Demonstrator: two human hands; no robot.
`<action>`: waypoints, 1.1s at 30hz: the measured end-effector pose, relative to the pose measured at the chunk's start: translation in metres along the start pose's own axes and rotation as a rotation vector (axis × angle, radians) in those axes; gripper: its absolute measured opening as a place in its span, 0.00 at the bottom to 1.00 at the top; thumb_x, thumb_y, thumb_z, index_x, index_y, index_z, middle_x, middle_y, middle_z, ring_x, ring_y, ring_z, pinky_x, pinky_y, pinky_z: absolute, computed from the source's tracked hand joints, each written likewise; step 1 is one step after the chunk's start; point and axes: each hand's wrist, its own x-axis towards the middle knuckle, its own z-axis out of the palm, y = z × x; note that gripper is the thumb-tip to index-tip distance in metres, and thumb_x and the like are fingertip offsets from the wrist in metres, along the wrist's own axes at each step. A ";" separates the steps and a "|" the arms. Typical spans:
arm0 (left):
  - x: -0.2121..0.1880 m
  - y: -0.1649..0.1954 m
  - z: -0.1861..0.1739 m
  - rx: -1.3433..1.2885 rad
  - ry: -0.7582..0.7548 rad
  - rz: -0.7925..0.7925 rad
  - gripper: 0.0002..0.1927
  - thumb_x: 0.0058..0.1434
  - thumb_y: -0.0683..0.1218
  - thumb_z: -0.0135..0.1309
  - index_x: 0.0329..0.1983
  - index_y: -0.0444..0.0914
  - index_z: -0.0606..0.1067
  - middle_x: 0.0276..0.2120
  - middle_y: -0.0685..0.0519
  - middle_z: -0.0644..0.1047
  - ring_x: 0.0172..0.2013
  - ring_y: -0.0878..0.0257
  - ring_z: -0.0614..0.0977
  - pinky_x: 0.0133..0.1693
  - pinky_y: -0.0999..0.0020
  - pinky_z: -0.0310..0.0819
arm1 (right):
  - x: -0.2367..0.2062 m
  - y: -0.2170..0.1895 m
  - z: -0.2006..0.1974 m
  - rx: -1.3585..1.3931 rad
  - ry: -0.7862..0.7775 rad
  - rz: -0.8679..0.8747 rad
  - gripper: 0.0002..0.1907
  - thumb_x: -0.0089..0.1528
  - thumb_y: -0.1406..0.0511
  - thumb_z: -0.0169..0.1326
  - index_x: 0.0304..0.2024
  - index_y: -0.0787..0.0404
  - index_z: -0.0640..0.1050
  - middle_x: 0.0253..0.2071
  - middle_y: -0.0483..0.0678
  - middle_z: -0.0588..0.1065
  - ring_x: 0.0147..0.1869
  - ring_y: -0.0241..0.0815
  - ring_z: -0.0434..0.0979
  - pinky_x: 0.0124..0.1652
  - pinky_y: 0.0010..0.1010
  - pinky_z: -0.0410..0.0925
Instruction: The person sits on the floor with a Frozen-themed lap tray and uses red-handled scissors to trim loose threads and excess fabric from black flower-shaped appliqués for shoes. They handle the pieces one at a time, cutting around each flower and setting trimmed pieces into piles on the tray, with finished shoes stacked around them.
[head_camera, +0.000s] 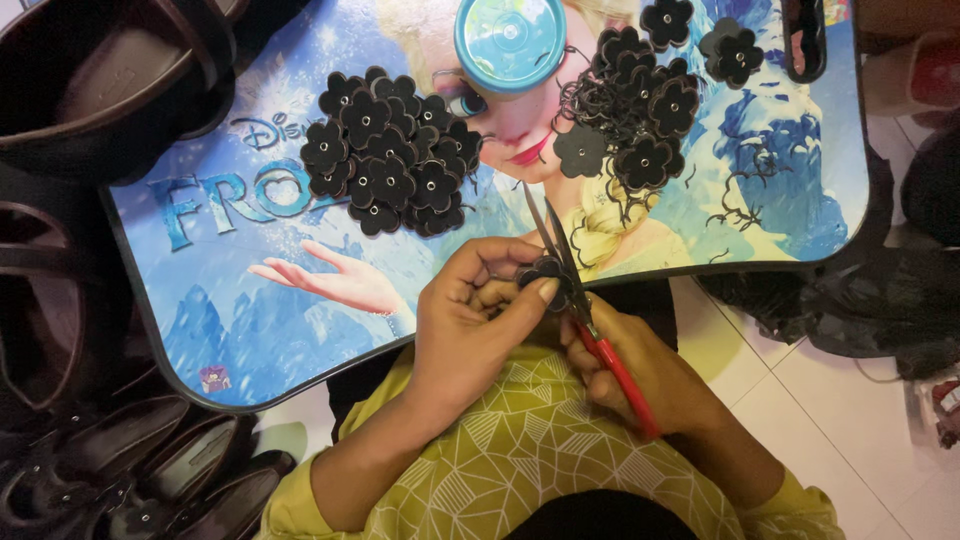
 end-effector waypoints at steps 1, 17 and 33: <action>0.000 0.000 0.000 0.002 0.002 0.002 0.14 0.64 0.32 0.57 0.52 0.31 0.73 0.45 0.49 0.79 0.42 0.70 0.82 0.43 0.77 0.76 | 0.001 0.000 -0.002 -0.006 -0.011 -0.004 0.52 0.53 0.25 0.46 0.48 0.65 0.69 0.22 0.39 0.60 0.25 0.31 0.57 0.24 0.26 0.56; 0.000 0.000 -0.002 0.034 0.001 -0.010 0.14 0.64 0.33 0.58 0.52 0.31 0.74 0.45 0.49 0.80 0.41 0.72 0.80 0.41 0.79 0.74 | 0.003 -0.002 -0.002 -0.124 0.017 -0.063 0.52 0.54 0.24 0.42 0.52 0.64 0.69 0.21 0.39 0.61 0.24 0.33 0.59 0.25 0.28 0.57; 0.002 0.001 -0.009 0.029 -0.006 -0.016 0.15 0.63 0.32 0.59 0.53 0.31 0.74 0.47 0.48 0.80 0.41 0.71 0.81 0.42 0.78 0.75 | -0.002 0.005 -0.006 -0.087 0.019 0.017 0.47 0.52 0.25 0.46 0.39 0.60 0.69 0.19 0.39 0.62 0.24 0.32 0.59 0.24 0.27 0.56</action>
